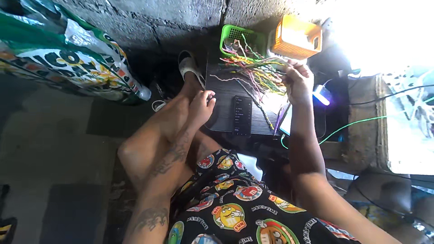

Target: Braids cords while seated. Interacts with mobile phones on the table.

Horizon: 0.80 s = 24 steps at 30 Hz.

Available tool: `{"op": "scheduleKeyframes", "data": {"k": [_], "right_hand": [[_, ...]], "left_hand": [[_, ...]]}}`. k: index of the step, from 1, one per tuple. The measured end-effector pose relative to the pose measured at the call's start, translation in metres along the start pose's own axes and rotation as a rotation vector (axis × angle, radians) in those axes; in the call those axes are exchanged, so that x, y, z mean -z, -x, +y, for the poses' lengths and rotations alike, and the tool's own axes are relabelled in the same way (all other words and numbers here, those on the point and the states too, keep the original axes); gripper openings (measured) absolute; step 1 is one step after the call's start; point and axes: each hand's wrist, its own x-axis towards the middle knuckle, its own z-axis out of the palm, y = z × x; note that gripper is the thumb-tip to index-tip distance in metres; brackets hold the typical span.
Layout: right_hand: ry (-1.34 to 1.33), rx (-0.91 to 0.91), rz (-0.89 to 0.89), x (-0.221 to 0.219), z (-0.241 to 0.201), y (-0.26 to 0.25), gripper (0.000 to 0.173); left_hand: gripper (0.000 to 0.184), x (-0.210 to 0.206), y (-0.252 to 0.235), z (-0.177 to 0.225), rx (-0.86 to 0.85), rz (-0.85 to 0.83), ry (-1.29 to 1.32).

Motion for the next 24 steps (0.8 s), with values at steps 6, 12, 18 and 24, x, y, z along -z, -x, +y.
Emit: {"op": "scheduleKeyframes", "data": {"k": [6,12,18,24], "right_hand": [[0.241,-0.093,0.026,0.009,0.008,-0.011,0.029],[0.233,-0.089,0.034,0.016,0.006,-0.015,0.031],[0.172,-0.056,0.059,0.01,0.004,-0.023,0.031],[-0.094,0.142,0.111,-0.005,-0.038,-0.003,0.019]], "left_hand": [[0.034,0.0,-0.006,-0.004,0.032,-0.017,-0.001],[0.034,-0.002,-0.007,-0.009,0.015,-0.018,-0.003],[0.037,-0.004,-0.008,-0.008,0.051,-0.044,0.016],[0.038,0.0,-0.007,-0.002,0.051,-0.062,0.02]]}}
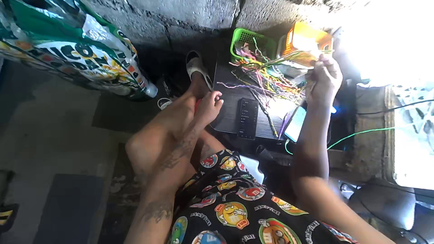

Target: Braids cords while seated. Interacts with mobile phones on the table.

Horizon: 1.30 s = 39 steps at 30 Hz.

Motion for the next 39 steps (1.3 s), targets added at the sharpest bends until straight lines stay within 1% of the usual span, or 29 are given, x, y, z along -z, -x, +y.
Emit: {"op": "scheduleKeyframes", "data": {"k": [1,2,4,5,7,8,9,10,11,14,17,19,21,22,24,25,27,29,31,33,36,39], "right_hand": [[0.032,0.012,0.028,-0.006,-0.007,0.001,0.018],[0.118,-0.023,0.07,-0.015,-0.014,0.003,0.02],[0.335,-0.199,0.12,-0.039,-0.038,0.009,0.029],[0.389,-0.239,0.133,-0.044,-0.045,0.009,0.029],[0.389,-0.18,0.13,-0.046,-0.055,0.002,0.026],[0.397,-0.148,0.132,-0.046,-0.054,0.0,0.022],[0.426,-0.165,0.116,-0.046,-0.051,0.0,0.024],[0.467,-0.22,0.09,-0.045,-0.048,0.002,0.031],[0.497,-0.269,0.077,-0.044,-0.047,0.003,0.033],[0.459,-0.29,0.122,-0.044,-0.051,-0.005,0.028],[0.337,-0.307,0.154,-0.039,-0.047,0.008,0.025],[0.268,-0.257,0.163,-0.035,-0.052,0.008,0.024],[0.28,-0.243,0.159,-0.034,-0.053,0.009,0.022],[0.325,-0.269,0.156,-0.034,-0.05,0.01,0.023],[0.375,-0.333,0.108,-0.022,-0.038,0.006,0.03],[0.359,-0.313,0.07,-0.008,-0.023,-0.002,0.03],[0.366,-0.216,-0.048,0.026,0.024,-0.023,0.032],[0.537,-0.249,-0.13,0.041,0.05,-0.03,0.042],[0.71,-0.312,-0.181,0.038,0.051,-0.033,0.047],[0.835,-0.336,-0.254,0.034,0.05,-0.033,0.045],[0.919,-0.318,-0.332,0.03,0.061,-0.039,0.035],[0.979,-0.316,-0.377,0.024,0.064,-0.041,0.034]], "left_hand": [[0.038,0.0,0.0,0.0,0.001,-0.008,-0.003],[0.038,0.0,0.0,0.001,0.004,-0.011,-0.002],[0.038,-0.003,-0.001,0.0,0.012,-0.015,0.0],[0.038,-0.004,-0.002,-0.001,0.017,-0.015,0.0],[0.04,-0.002,-0.006,-0.002,0.027,-0.011,0.0],[0.04,-0.002,-0.006,-0.003,0.035,-0.014,-0.001],[0.04,-0.003,-0.004,-0.004,0.042,-0.02,-0.003],[0.04,-0.005,-0.003,-0.006,0.035,-0.026,-0.006],[0.04,-0.006,-0.004,-0.007,0.017,-0.027,-0.006],[0.041,-0.004,-0.01,-0.008,0.006,-0.013,0.0],[0.041,-0.003,-0.002,-0.01,0.035,-0.023,-0.008],[0.04,-0.002,-0.006,-0.006,0.016,-0.004,-0.008],[0.039,-0.002,-0.005,-0.005,0.006,0.002,-0.004],[0.038,-0.003,-0.003,-0.005,0.003,-0.005,-0.008],[0.037,-0.005,-0.003,-0.003,-0.015,-0.01,-0.014],[0.036,-0.006,-0.005,-0.001,-0.02,-0.012,-0.015],[0.037,-0.006,-0.004,-0.001,-0.004,-0.019,-0.019],[0.037,-0.008,-0.002,-0.006,0.005,-0.025,-0.038],[0.038,-0.007,-0.004,-0.008,0.017,-0.024,-0.034],[0.038,-0.006,-0.002,-0.008,0.02,-0.027,-0.039],[0.037,-0.006,-0.003,-0.01,0.009,-0.029,-0.042],[0.036,-0.008,-0.003,-0.011,-0.019,-0.022,-0.055]]}}
